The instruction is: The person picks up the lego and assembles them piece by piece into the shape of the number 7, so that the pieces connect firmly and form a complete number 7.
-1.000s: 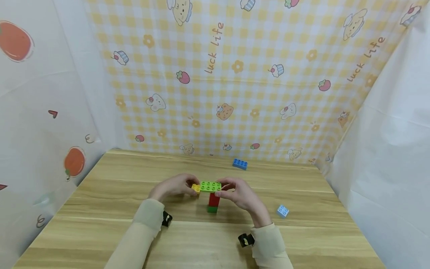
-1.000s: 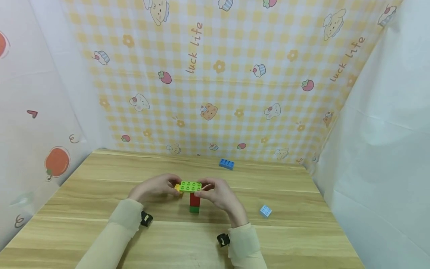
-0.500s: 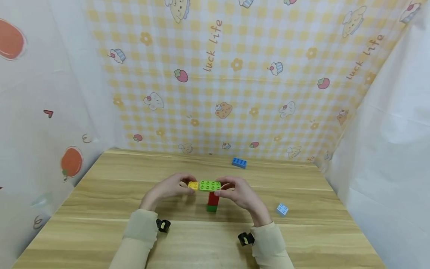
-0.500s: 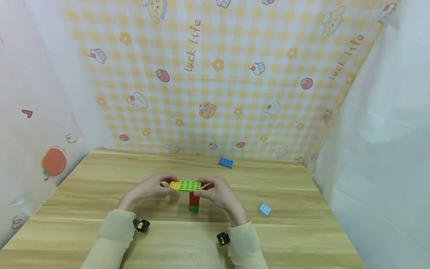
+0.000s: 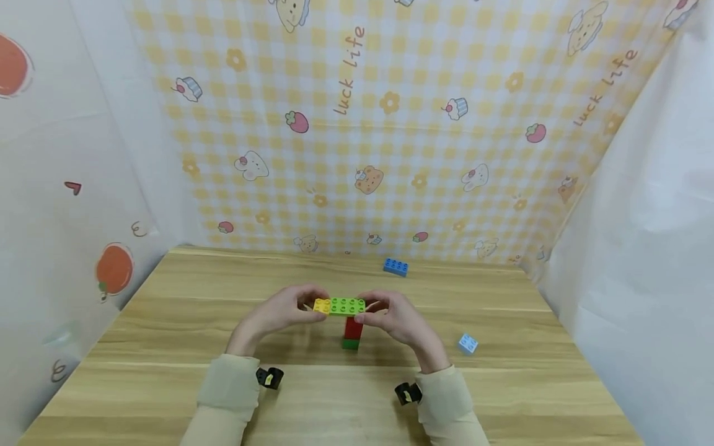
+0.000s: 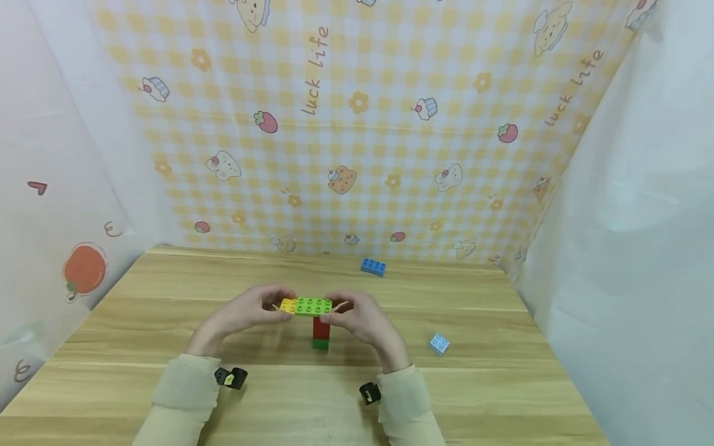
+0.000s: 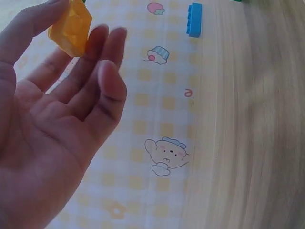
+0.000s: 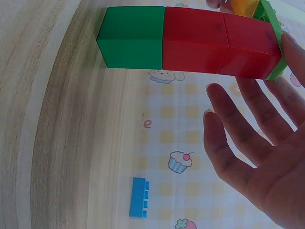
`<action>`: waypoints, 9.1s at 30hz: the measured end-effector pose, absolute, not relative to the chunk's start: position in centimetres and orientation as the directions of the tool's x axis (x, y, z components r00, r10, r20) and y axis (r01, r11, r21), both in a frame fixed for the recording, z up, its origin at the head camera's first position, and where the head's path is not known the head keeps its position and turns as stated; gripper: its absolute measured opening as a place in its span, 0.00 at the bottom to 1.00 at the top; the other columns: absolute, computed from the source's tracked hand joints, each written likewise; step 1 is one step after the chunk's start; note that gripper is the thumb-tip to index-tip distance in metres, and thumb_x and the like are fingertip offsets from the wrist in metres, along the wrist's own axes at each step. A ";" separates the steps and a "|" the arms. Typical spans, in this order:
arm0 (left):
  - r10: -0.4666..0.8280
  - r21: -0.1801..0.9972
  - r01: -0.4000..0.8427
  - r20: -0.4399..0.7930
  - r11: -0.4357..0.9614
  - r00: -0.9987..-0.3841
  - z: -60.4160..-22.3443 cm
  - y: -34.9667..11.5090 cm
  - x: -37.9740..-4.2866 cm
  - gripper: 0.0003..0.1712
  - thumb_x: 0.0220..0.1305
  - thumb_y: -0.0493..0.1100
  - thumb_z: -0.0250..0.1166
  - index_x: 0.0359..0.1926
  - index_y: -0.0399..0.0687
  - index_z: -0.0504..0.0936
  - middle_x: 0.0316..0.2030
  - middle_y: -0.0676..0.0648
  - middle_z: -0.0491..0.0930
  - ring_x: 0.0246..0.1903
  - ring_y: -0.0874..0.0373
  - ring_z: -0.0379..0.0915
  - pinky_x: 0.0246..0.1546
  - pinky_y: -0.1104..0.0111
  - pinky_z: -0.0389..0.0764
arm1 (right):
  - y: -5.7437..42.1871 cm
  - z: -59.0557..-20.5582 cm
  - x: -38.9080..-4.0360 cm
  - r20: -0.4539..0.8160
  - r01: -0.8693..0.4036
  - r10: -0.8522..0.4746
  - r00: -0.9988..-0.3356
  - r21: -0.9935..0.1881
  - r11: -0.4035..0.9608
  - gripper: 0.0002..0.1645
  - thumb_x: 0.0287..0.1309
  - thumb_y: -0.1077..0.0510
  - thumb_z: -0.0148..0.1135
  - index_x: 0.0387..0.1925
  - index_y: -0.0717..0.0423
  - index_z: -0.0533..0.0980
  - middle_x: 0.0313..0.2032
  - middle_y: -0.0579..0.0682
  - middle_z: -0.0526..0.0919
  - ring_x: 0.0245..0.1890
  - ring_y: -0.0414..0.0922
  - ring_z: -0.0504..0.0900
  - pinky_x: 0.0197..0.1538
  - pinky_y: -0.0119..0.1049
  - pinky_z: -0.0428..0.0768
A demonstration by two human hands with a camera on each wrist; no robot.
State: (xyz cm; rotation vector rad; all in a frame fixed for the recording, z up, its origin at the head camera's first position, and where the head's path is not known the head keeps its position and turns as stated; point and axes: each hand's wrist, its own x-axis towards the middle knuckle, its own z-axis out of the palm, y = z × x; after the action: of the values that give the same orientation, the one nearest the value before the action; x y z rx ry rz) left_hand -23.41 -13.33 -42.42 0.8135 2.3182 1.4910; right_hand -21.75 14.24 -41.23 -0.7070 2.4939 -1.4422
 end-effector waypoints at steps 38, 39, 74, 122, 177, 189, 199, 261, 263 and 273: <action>0.565 0.992 0.124 0.085 0.031 -0.821 -44.5 -12.4 -23.4 0.30 0.64 0.37 0.67 0.63 0.31 0.69 0.40 0.36 0.82 0.34 0.50 0.82 0.37 0.52 0.81 | 14.2 -41.3 -21.7 0.094 -0.321 -0.465 -0.880 -0.840 0.438 0.19 0.59 0.54 0.69 0.52 0.52 0.81 0.46 0.46 0.83 0.45 0.48 0.80 0.41 0.41 0.80; 0.567 0.993 0.113 0.082 0.020 -0.820 -44.5 -12.5 -23.4 0.31 0.64 0.37 0.67 0.64 0.30 0.68 0.42 0.34 0.82 0.35 0.50 0.82 0.37 0.53 0.81 | 14.2 -41.3 -21.7 0.097 -0.324 -0.466 -0.880 -0.839 0.437 0.19 0.59 0.54 0.69 0.52 0.52 0.81 0.46 0.46 0.83 0.45 0.48 0.80 0.42 0.41 0.80; 0.447 0.996 0.085 0.073 0.008 -0.892 -44.9 -11.0 -22.4 0.28 0.61 0.39 0.70 0.60 0.34 0.73 0.43 0.39 0.81 0.35 0.47 0.78 0.28 0.70 0.75 | 14.1 -41.1 -21.7 0.099 -0.329 -0.465 -0.880 -0.833 0.445 0.18 0.60 0.55 0.69 0.51 0.51 0.81 0.46 0.48 0.83 0.46 0.48 0.79 0.42 0.42 0.80; 0.373 0.994 0.098 0.113 -0.057 -0.921 -46.0 -10.2 -22.4 0.25 0.54 0.33 0.73 0.53 0.33 0.77 0.45 0.42 0.77 0.41 0.54 0.75 0.39 0.70 0.78 | 19.3 -41.7 -24.4 0.069 -0.257 -0.405 -0.912 -0.865 0.431 0.27 0.72 0.46 0.53 0.63 0.56 0.72 0.54 0.55 0.79 0.50 0.53 0.79 0.50 0.54 0.77; 0.389 0.994 0.106 0.102 -0.011 -0.915 -45.6 -10.5 -22.0 0.26 0.56 0.36 0.73 0.55 0.34 0.76 0.46 0.41 0.77 0.42 0.54 0.76 0.41 0.69 0.78 | 21.8 -45.5 -37.8 -0.098 -0.117 -0.217 -0.971 -0.599 0.792 0.27 0.60 0.62 0.64 0.60 0.68 0.72 0.52 0.66 0.77 0.52 0.58 0.75 0.56 0.50 0.73; 0.399 0.992 0.124 0.118 -0.013 -0.909 -45.7 -10.4 -22.2 0.26 0.56 0.35 0.72 0.54 0.32 0.75 0.46 0.41 0.77 0.42 0.54 0.75 0.40 0.70 0.79 | 22.0 -45.7 -37.8 -0.098 -0.095 -0.183 -0.978 -0.576 0.812 0.25 0.58 0.59 0.68 0.55 0.67 0.75 0.50 0.61 0.79 0.45 0.53 0.75 0.53 0.46 0.73; 0.397 0.991 0.132 0.123 -0.004 -0.910 -45.6 -10.4 -22.4 0.26 0.56 0.36 0.73 0.54 0.33 0.75 0.45 0.40 0.77 0.41 0.53 0.75 0.38 0.70 0.79 | 22.3 -44.9 -36.7 -0.108 -0.077 -0.198 -0.974 -0.663 0.745 0.23 0.59 0.58 0.68 0.54 0.63 0.77 0.49 0.57 0.80 0.48 0.51 0.75 0.55 0.46 0.73; 0.407 0.991 0.135 0.118 0.012 -0.906 -45.6 -10.5 -22.4 0.26 0.59 0.40 0.72 0.57 0.38 0.75 0.52 0.40 0.75 0.47 0.49 0.74 0.45 0.65 0.79 | 12.8 -39.0 -21.4 0.339 -0.500 -0.383 -0.859 -0.718 0.485 0.19 0.58 0.53 0.71 0.51 0.51 0.80 0.41 0.42 0.81 0.39 0.44 0.78 0.37 0.37 0.77; 0.407 0.990 0.141 0.121 0.020 -0.905 -45.6 -10.5 -22.3 0.27 0.59 0.41 0.72 0.58 0.38 0.75 0.53 0.40 0.75 0.48 0.48 0.74 0.46 0.64 0.79 | 12.5 -39.1 -21.3 0.346 -0.519 -0.402 -0.848 -0.700 0.491 0.19 0.58 0.53 0.70 0.51 0.52 0.80 0.41 0.41 0.81 0.39 0.44 0.77 0.36 0.36 0.77; 0.423 0.988 0.155 0.132 0.019 -0.897 -45.5 -10.6 -22.4 0.32 0.60 0.42 0.72 0.62 0.37 0.72 0.55 0.40 0.76 0.50 0.48 0.74 0.47 0.64 0.79 | 11.9 -39.2 -21.1 0.361 -0.545 -0.424 -0.831 -0.684 0.485 0.19 0.59 0.54 0.70 0.51 0.52 0.81 0.39 0.42 0.80 0.38 0.43 0.75 0.36 0.36 0.75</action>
State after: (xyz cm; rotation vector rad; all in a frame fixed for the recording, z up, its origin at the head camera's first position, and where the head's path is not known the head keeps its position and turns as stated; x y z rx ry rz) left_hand -22.35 -10.61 -45.52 0.6037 2.0893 1.9801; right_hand -21.06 11.89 -39.17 -0.9284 2.8277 -1.3899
